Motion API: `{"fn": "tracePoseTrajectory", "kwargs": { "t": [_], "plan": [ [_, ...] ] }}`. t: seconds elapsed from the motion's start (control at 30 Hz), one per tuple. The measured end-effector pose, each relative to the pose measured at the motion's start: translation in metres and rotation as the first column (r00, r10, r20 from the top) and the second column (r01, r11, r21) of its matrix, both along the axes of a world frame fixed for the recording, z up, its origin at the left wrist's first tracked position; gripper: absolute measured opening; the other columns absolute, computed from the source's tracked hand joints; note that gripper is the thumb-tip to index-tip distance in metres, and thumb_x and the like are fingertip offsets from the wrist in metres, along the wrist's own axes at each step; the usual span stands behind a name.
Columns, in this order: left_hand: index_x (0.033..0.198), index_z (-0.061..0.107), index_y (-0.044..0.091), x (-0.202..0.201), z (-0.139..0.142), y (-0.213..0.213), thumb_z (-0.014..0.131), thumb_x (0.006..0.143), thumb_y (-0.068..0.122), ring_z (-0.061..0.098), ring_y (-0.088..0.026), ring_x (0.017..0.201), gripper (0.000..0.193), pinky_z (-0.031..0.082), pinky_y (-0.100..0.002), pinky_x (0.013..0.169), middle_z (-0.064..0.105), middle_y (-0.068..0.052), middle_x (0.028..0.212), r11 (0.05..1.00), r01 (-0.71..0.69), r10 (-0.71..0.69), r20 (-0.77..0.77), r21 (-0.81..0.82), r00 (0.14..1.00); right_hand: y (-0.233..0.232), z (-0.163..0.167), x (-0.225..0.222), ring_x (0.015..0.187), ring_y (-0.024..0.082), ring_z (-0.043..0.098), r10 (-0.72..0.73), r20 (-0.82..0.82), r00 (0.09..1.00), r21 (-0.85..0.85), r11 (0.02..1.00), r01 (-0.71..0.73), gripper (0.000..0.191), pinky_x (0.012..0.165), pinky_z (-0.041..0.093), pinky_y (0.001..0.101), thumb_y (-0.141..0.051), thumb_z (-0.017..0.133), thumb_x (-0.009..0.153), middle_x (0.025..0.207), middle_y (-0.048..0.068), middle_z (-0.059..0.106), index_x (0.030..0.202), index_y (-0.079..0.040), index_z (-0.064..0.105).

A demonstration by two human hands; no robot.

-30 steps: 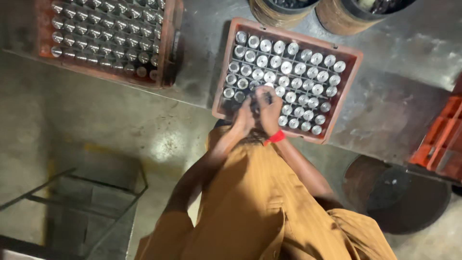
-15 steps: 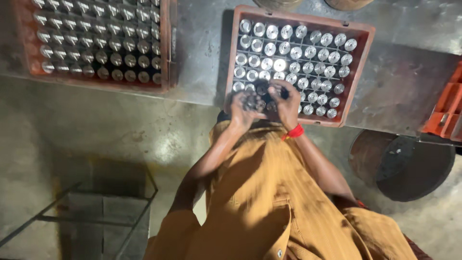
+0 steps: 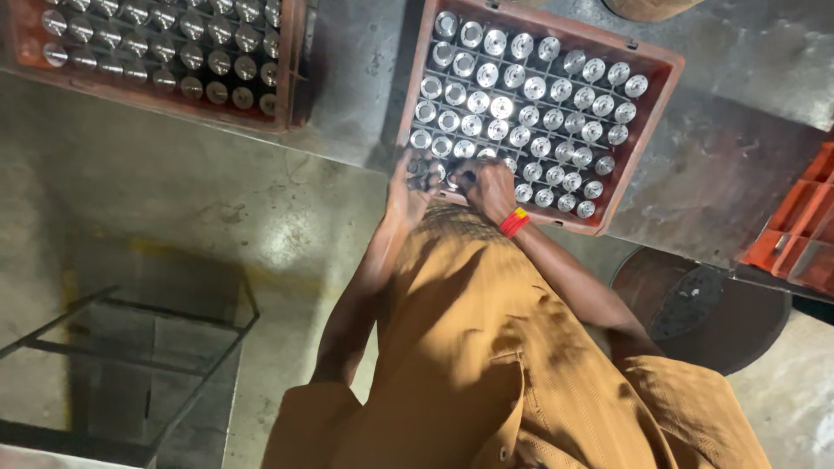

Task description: The person repeatedly rubs small cylindrical metal parts in a tray with a cylindrical tool to polish them. They occasionally dip the tool into a container of small dark pellets and continue rubbing the parts. The person also picks up and places the metal parts within the tray.

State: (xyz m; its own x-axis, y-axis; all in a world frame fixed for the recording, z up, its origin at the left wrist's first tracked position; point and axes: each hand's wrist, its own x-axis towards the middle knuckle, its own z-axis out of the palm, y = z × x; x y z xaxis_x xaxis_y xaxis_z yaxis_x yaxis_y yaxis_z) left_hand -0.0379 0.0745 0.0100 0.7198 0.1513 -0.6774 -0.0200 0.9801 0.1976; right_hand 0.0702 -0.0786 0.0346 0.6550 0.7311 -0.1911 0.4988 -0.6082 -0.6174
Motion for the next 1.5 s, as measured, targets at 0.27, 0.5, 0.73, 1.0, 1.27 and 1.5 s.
{"fn": "tracePoseTrajectory", "kwargs": {
  "t": [0.27, 0.5, 0.73, 1.0, 1.27, 1.5],
  "plan": [
    [0.092, 0.057, 0.01, 0.02, 0.005, -0.039, 0.055, 0.106, 0.047, 0.052, -0.009, 0.054, 0.04, 0.036, -0.023, 0.042, 0.056, 0.0, 0.073, 0.906, 0.119, -0.075, -0.123, 0.406, 0.99, -0.012, 0.028, 0.003, 0.091, 0.022, 0.071, -0.182, -0.321, 0.93, 0.351, 0.889, 0.295, 0.027, 0.081, 0.055, 0.0334, -0.018, 0.078, 0.093, 0.105, 0.012, 0.077, 0.116, -0.005, 0.076],
    [0.097, 0.062, 0.006, 0.041, 0.007, -0.061, 0.044, 0.106, 0.054, 0.053, -0.007, 0.053, 0.052, 0.041, -0.023, 0.041, 0.056, 0.001, 0.073, 0.836, 0.289, -0.181, -0.263, 0.467, 0.948, -0.022, 0.038, 0.003, 0.098, 0.025, 0.071, -0.019, -0.047, 0.999, 0.381, 0.924, 0.036, 0.025, 0.084, 0.056, 0.0336, -0.014, 0.083, 0.091, 0.11, 0.014, 0.075, 0.111, -0.002, 0.078],
    [0.096, 0.058, 0.01, 0.027, 0.006, -0.039, 0.053, 0.1, 0.042, 0.053, -0.014, 0.049, 0.033, 0.036, -0.027, 0.039, 0.059, -0.005, 0.071, 0.939, 0.266, -0.24, -0.141, 0.216, 0.961, -0.023, 0.024, 0.005, 0.078, 0.021, 0.069, -0.299, -0.389, 0.871, 0.32, 0.843, 0.433, 0.016, 0.071, 0.052, 0.0346, -0.011, 0.083, 0.09, 0.094, 0.007, 0.078, 0.101, -0.005, 0.072],
    [0.102, 0.063, 0.009, 0.016, 0.002, 0.001, 0.057, 0.101, 0.031, 0.057, -0.014, 0.06, 0.023, 0.04, -0.026, 0.047, 0.062, -0.004, 0.077, 0.985, 0.08, -0.066, -0.092, 0.153, 0.994, -0.004, -0.003, 0.017, 0.088, 0.032, 0.07, -0.118, 0.298, 0.947, 0.331, 0.944, 0.014, 0.012, 0.081, 0.053, 0.0433, -0.018, 0.08, 0.091, 0.096, 0.014, 0.076, 0.094, -0.007, 0.077],
    [0.129, 0.065, 0.007, 0.013, 0.006, 0.003, 0.056, 0.107, 0.026, 0.053, -0.007, 0.06, 0.03, 0.039, -0.02, 0.048, 0.056, 0.002, 0.08, 0.897, 0.201, -0.203, -0.036, 0.394, 0.978, 0.016, 0.006, 0.027, 0.066, 0.03, 0.067, -0.235, 0.063, 0.97, 0.14, 0.964, 0.224, 0.024, 0.061, 0.05, 0.0411, -0.025, 0.086, 0.087, 0.084, 0.017, 0.074, 0.099, -0.005, 0.081],
    [0.137, 0.055, 0.01, 0.027, 0.005, -0.008, 0.059, 0.105, 0.029, 0.051, -0.006, 0.059, 0.038, 0.035, -0.019, 0.045, 0.058, 0.002, 0.08, 0.764, 0.471, -0.511, -0.033, 0.442, 0.859, -0.002, 0.005, 0.02, 0.082, 0.008, 0.072, 0.021, -0.843, 0.538, 0.298, 0.85, 0.434, 0.038, 0.076, 0.06, 0.0238, -0.012, 0.072, 0.092, 0.099, 0.001, 0.078, 0.13, -0.013, 0.069]
  ]
}}
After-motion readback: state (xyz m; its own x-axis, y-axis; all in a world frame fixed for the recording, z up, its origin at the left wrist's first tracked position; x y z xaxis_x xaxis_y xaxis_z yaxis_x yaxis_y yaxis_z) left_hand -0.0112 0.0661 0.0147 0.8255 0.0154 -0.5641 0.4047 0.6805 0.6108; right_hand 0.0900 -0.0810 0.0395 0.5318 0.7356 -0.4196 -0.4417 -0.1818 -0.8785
